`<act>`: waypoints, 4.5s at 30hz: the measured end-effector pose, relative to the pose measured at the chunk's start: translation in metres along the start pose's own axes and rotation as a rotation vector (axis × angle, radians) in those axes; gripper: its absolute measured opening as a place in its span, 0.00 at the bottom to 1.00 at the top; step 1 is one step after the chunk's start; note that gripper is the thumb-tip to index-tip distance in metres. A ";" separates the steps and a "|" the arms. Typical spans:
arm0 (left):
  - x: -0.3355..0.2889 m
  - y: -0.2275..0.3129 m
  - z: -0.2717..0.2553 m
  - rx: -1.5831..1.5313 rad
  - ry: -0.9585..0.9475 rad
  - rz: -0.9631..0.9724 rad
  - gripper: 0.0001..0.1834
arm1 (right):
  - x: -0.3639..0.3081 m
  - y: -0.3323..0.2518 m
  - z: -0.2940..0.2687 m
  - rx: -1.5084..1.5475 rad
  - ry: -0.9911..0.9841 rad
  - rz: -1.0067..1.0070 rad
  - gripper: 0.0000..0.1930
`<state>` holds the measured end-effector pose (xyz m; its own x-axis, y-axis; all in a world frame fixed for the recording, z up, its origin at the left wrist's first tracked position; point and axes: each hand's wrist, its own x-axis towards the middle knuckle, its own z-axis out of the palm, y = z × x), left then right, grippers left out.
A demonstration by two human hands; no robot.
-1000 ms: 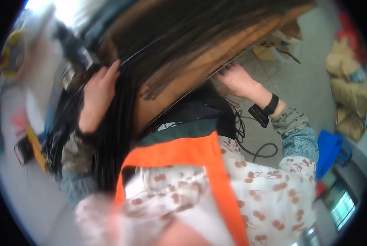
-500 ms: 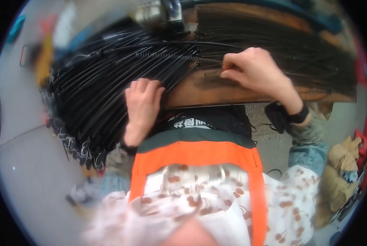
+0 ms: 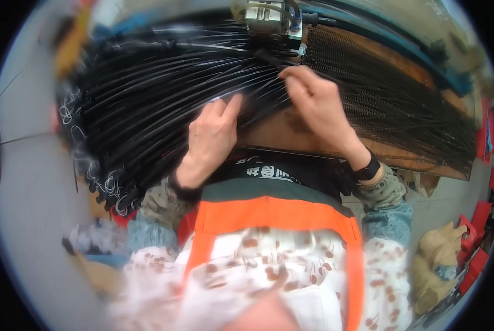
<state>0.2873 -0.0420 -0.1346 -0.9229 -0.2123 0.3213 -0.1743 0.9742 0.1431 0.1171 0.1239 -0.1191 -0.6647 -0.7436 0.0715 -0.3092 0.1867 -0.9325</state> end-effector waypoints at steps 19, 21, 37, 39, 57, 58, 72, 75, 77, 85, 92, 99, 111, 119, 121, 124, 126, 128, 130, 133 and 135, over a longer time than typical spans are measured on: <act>-0.004 -0.005 -0.101 0.045 -0.022 0.071 0.22 | 0.011 0.017 -0.012 0.095 -0.013 -0.336 0.11; 0.007 -0.010 -0.109 0.014 -0.108 0.115 0.22 | 0.016 0.019 -0.025 -0.311 0.069 -0.750 0.18; 0.157 0.002 -0.105 -0.139 -0.173 0.601 0.20 | 0.005 0.008 -0.121 -0.328 0.307 -0.510 0.36; 0.177 -0.008 -0.120 0.034 0.012 0.595 0.17 | 0.004 0.060 -0.179 -0.699 0.376 -0.325 0.30; 0.263 0.020 -0.057 0.013 -0.033 0.732 0.18 | 0.020 0.059 -0.193 -0.510 0.525 -0.452 0.11; 0.260 0.029 -0.056 0.013 -0.044 0.772 0.19 | 0.023 0.049 -0.183 -0.541 0.567 -0.482 0.11; 0.241 0.012 -0.068 -0.014 -0.119 0.691 0.21 | 0.012 0.030 -0.161 -0.271 0.601 -0.409 0.06; 0.235 0.021 -0.076 -0.020 -0.162 0.688 0.23 | 0.022 0.005 -0.121 0.084 0.535 -0.225 0.08; 0.231 0.005 -0.077 0.010 -0.099 0.670 0.23 | 0.030 0.026 -0.131 -0.405 0.644 -0.579 0.14; 0.220 -0.011 -0.091 0.015 -0.188 0.700 0.23 | 0.055 0.018 -0.102 -0.659 0.629 -0.844 0.14; 0.239 -0.149 -0.172 0.182 0.462 0.447 0.08 | 0.072 0.071 -0.157 -0.808 0.761 -0.460 0.12; 0.229 -0.168 -0.178 0.095 0.434 0.279 0.12 | 0.204 -0.003 -0.079 -0.029 0.174 -0.363 0.08; 0.160 -0.229 -0.157 -0.025 0.217 0.028 0.12 | 0.256 -0.035 -0.025 -0.271 -0.113 -0.444 0.08; 0.173 -0.232 -0.149 -0.056 0.252 0.038 0.13 | 0.235 -0.007 -0.061 -0.974 0.169 -0.631 0.04; 0.174 -0.244 -0.137 -0.047 0.214 0.022 0.13 | 0.200 0.030 -0.114 -1.107 0.216 -0.650 0.04; 0.187 -0.235 -0.118 0.010 0.065 0.129 0.11 | 0.135 0.062 -0.209 -1.244 0.360 -0.547 0.06; 0.207 -0.204 -0.088 0.037 -0.053 0.204 0.09 | 0.111 0.075 -0.258 -1.334 0.412 -0.352 0.06; 0.238 -0.174 -0.040 -0.081 0.075 0.440 0.09 | 0.098 0.077 -0.273 -1.376 0.440 -0.327 0.04; 0.268 -0.141 -0.010 -0.114 0.071 0.433 0.08 | 0.090 0.099 -0.294 -1.293 0.412 -0.280 0.04; 0.265 -0.148 0.006 -0.125 0.082 0.433 0.12 | 0.086 0.117 -0.299 -1.282 0.393 -0.357 0.03; 0.260 -0.147 0.003 -0.114 0.033 0.382 0.15 | 0.084 0.125 -0.296 -1.228 0.414 -0.359 0.04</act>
<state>0.0717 -0.2400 -0.0747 -0.9020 0.1592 0.4014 0.2201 0.9693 0.1101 -0.1792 0.2747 -0.1243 -0.5062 -0.6662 0.5476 -0.7688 0.6364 0.0636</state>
